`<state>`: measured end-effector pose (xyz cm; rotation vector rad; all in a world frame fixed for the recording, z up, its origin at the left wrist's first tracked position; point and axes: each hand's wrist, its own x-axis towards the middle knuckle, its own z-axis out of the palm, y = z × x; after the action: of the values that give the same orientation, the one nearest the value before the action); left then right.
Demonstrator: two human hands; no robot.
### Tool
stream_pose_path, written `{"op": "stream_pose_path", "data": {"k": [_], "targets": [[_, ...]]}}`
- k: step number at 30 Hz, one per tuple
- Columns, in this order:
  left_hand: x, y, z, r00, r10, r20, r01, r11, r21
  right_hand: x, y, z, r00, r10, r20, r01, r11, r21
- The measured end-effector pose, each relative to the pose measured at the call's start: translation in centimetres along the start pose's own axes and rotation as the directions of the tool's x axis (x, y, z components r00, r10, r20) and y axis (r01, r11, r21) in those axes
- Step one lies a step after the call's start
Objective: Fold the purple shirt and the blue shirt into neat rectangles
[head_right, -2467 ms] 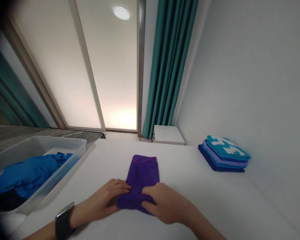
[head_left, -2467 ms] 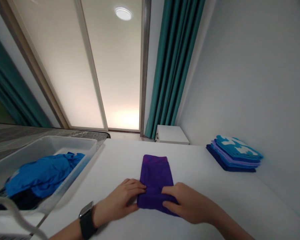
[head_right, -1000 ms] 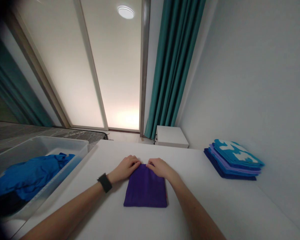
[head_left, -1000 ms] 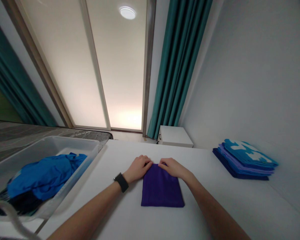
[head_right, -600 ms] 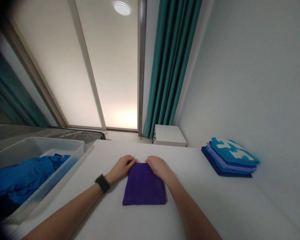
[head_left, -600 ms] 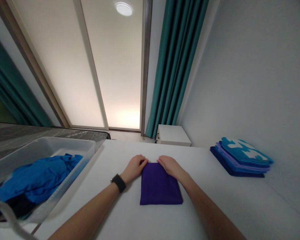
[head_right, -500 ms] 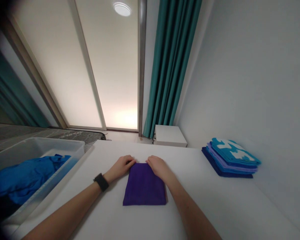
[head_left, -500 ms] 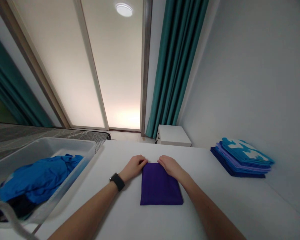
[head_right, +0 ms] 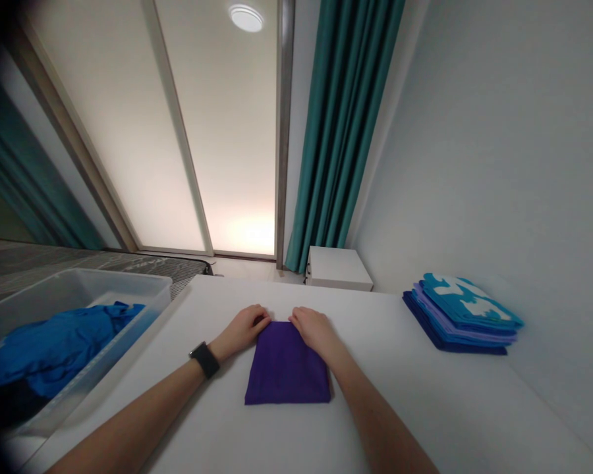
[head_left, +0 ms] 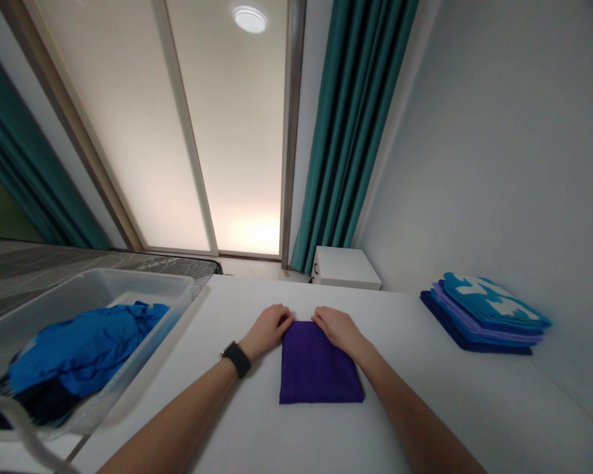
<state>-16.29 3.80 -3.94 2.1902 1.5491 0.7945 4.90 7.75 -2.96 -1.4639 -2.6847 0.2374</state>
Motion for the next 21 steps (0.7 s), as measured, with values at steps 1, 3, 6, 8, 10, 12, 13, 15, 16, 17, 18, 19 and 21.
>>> {"op": "stream_pose_path", "data": {"k": [1, 3, 6, 8, 10, 12, 13, 15, 16, 17, 18, 19, 21], "targets": [[0.0, 0.1, 0.0, 1.0, -0.003, 0.001, 0.003, 1.0, 0.003, 0.0, 0.1, -0.1, 1.0, 0.012, -0.007, -0.012, 1.0, 0.015], [-0.1, 0.1, -0.1, 1.0, -0.019, 0.001, 0.019, 1.0, 0.001, -0.1, 0.6, -0.4, 0.999, 0.042, -0.012, -0.042, 0.998, 0.042], [-0.2, 0.0, -0.3, 0.997, -0.068, -0.024, 0.066, 0.995, -0.074, -0.2, 1.6, -0.8, 0.997, 0.077, -0.006, -0.076, 0.995, 0.059], [-0.1, -0.2, -0.5, 0.992, -0.12, -0.044, 0.112, 0.982, -0.15, -0.3, 2.0, -1.0, 0.996, 0.085, -0.001, -0.084, 0.994, 0.068], [0.0, -0.2, -0.9, 0.983, -0.172, -0.058, 0.158, 0.969, -0.188, -0.3, 2.2, -1.0, 0.996, 0.088, 0.002, -0.088, 0.994, 0.071], [0.0, 0.6, -1.2, 0.981, -0.171, -0.094, 0.157, 0.978, -0.138, -0.3, 2.1, -0.9, 0.995, 0.099, 0.007, -0.099, 0.993, 0.066], [0.0, 1.3, -1.3, 0.984, -0.138, -0.112, 0.13, 0.988, -0.078, -0.3, 2.0, -0.8, 0.994, 0.107, 0.011, -0.107, 0.992, 0.061], [-0.4, 3.3, -1.4, 0.993, -0.017, -0.116, 0.027, 0.996, 0.083, -0.2, 1.8, -0.7, 0.992, 0.122, 0.019, -0.123, 0.991, 0.056], [-0.8, 4.5, -1.2, 0.995, 0.036, -0.09, -0.022, 0.988, 0.153, -0.1, 1.8, -0.7, 0.991, 0.129, 0.021, -0.13, 0.99, 0.055], [-1.2, 5.7, -0.9, 0.996, 0.079, -0.05, -0.067, 0.976, 0.208, -0.1, 1.7, -0.6, 0.99, 0.137, 0.023, -0.138, 0.989, 0.054], [-1.7, 6.9, -0.5, 0.994, 0.11, -0.018, -0.102, 0.963, 0.248, 0.0, 1.7, -0.6, 0.989, 0.145, 0.023, -0.147, 0.988, 0.055], [-2.3, 7.9, 0.0, 0.99, 0.138, 0.019, -0.138, 0.949, 0.282, 0.0, 1.7, -0.6, 0.988, 0.155, 0.023, -0.156, 0.986, 0.057], [-3.2, 9.2, 1.2, 0.985, 0.165, 0.053, -0.173, 0.929, 0.327, 0.1, 1.6, -0.4, 0.984, 0.174, 0.019, -0.175, 0.982, 0.064]]}}
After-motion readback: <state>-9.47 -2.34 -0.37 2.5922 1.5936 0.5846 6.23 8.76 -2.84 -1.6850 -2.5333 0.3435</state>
